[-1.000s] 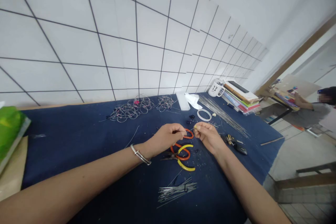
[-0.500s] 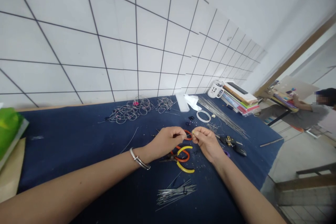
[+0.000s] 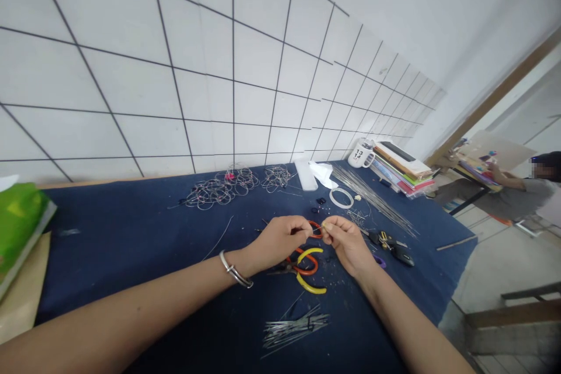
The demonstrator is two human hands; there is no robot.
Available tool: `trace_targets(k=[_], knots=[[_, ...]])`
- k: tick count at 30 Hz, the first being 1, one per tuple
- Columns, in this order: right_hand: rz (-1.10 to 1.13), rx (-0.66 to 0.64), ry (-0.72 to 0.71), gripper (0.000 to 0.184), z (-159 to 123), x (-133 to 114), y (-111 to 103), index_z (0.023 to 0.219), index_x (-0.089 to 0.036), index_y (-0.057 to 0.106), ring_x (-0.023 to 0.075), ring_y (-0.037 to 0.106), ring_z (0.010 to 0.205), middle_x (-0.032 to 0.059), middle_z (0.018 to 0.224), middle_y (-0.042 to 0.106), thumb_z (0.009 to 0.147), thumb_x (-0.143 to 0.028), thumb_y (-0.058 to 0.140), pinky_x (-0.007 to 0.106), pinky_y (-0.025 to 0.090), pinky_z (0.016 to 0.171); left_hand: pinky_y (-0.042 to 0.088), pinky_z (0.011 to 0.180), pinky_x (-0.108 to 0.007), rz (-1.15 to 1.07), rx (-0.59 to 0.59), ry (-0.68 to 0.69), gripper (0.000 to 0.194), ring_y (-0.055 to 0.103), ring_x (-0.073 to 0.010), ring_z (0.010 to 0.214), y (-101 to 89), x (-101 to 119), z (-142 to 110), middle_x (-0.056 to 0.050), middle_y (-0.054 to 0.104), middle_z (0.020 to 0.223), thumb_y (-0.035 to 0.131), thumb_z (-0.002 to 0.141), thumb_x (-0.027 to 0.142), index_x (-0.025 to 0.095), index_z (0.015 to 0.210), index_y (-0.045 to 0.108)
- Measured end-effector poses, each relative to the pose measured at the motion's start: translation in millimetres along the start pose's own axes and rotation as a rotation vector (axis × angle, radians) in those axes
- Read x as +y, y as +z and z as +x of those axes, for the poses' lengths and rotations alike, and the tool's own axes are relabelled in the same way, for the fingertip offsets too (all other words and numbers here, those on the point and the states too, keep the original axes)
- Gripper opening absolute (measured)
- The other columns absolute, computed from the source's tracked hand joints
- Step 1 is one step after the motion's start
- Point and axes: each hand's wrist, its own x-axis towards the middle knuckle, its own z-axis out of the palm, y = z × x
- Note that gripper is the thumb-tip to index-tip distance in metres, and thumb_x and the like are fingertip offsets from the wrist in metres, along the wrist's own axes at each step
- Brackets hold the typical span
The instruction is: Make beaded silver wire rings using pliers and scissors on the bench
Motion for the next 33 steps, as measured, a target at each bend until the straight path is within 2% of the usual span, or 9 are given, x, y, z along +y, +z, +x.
trace_targets(k=[8,12,20,26,33], knots=[[-0.168,0.121,-0.134,0.011,-0.9,2.0,2.4,0.077,-0.017,0.06,0.008,0.041,0.056,-0.0024,0.065,0.051,0.075,-0.027,0.058,0.022,0.032,0.056,0.034,0.051,-0.018,-0.097,0.004,-0.039,0.018,0.045,-0.0076,0.055,3.1,4.6,-2.7,0.002,0.053,0.062,0.043,0.075,0.024,0.015,0.072,0.058],[-0.27,0.151,-0.207,0.011,-3.1,0.5,4.7,0.077,-0.017,0.059,0.0085,0.041,0.059,-0.0025,0.066,0.052,0.075,-0.028,0.057,0.022,0.034,0.059,0.032,0.042,-0.017,-0.204,-0.036,-0.137,0.016,0.039,-0.006,0.041,4.7,7.0,-5.6,0.006,0.044,0.049,0.043,0.075,0.027,0.016,0.073,0.055],[-0.376,0.249,-0.289,0.012,-4.4,0.3,5.1,0.079,-0.018,0.058,0.0092,0.043,0.06,-0.0027,0.066,0.051,0.078,-0.029,0.054,0.022,0.037,0.06,0.027,0.039,-0.015,-0.393,-0.088,-0.16,0.014,0.034,-0.0047,0.036,10.3,9.8,-10.1,0.007,0.042,0.04,0.043,0.077,0.025,0.016,0.074,0.052],[-0.532,0.226,-0.366,0.011,-6.7,-4.1,6.0,0.079,-0.018,0.059,0.0122,0.049,0.07,0.0002,0.076,0.056,0.078,-0.027,0.054,0.025,0.04,0.067,0.025,0.039,-0.014,-0.432,-0.097,-0.162,0.014,0.032,-0.0036,0.035,12.7,10.4,-12.3,0.007,0.041,0.04,0.042,0.078,0.024,0.015,0.074,0.052],[-0.6,0.233,-0.407,0.011,-8.4,-7.6,7.9,0.079,-0.018,0.059,0.013,0.051,0.072,0.0008,0.077,0.057,0.079,-0.026,0.052,0.025,0.041,0.069,0.025,0.039,-0.014,-0.471,-0.109,-0.18,0.014,0.031,-0.0038,0.035,13.3,9.8,-12.2,0.007,0.041,0.04,0.042,0.078,0.024,0.016,0.074,0.052]])
